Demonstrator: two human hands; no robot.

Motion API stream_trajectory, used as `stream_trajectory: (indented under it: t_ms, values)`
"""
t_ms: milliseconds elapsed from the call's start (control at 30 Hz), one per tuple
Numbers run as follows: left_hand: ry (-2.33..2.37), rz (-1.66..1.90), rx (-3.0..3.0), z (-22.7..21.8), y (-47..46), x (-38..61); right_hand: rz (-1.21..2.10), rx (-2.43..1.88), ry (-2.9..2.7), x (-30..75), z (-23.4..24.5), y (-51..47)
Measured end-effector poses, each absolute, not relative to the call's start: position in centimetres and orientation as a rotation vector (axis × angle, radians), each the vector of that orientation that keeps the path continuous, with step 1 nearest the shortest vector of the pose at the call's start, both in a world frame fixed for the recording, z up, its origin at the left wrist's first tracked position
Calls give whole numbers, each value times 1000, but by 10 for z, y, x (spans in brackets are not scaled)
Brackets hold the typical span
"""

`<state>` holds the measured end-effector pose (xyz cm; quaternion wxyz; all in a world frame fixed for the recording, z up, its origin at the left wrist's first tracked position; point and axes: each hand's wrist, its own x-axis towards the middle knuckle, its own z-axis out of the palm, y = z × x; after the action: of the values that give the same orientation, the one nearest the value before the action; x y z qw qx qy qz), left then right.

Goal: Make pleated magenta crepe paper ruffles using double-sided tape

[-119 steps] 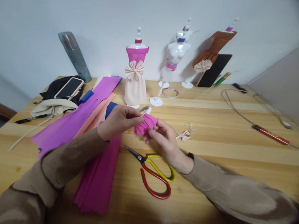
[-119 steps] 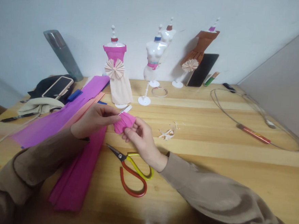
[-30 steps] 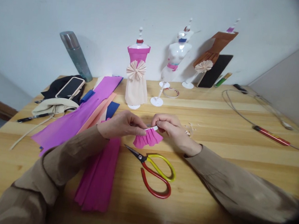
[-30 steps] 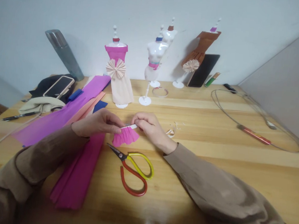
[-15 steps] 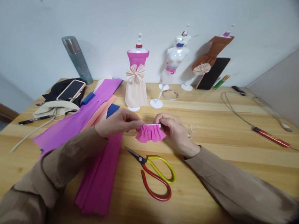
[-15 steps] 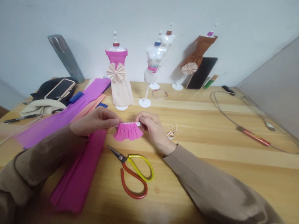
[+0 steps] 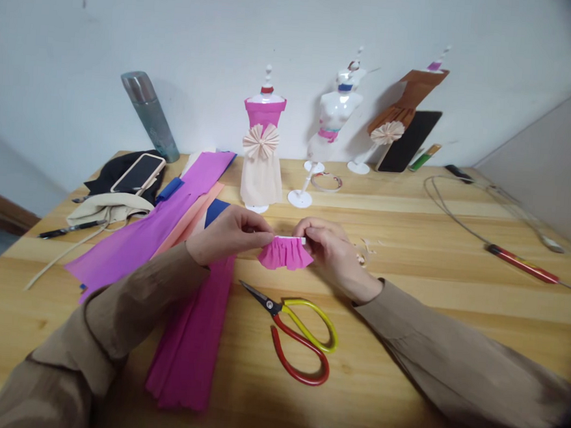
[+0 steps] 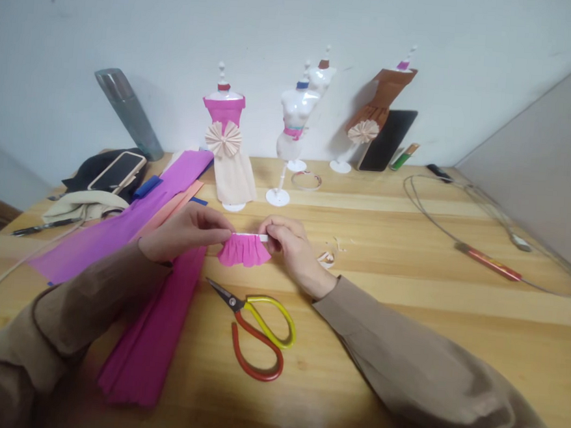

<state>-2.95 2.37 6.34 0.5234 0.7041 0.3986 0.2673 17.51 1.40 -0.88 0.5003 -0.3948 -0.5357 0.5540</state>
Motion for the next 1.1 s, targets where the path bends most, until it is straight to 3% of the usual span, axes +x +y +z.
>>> stream_trajectory:
  t_ms: [600, 900, 1000, 1100]
  values:
    - [968, 611, 1743, 61, 31, -37, 1121, -974, -1403, 178, -10, 12]
    - [1024, 698, 1569, 62, 32, -40, 1087, -1011, -1043, 175, -5, 19]
    - [1005, 718, 1610, 65, 34, -46, 1366, -1164, -1318, 190, 9, 25]
    - [1028, 733, 1687, 72, 34, -50, 1702, -1071, -2150, 202, 34, 15]
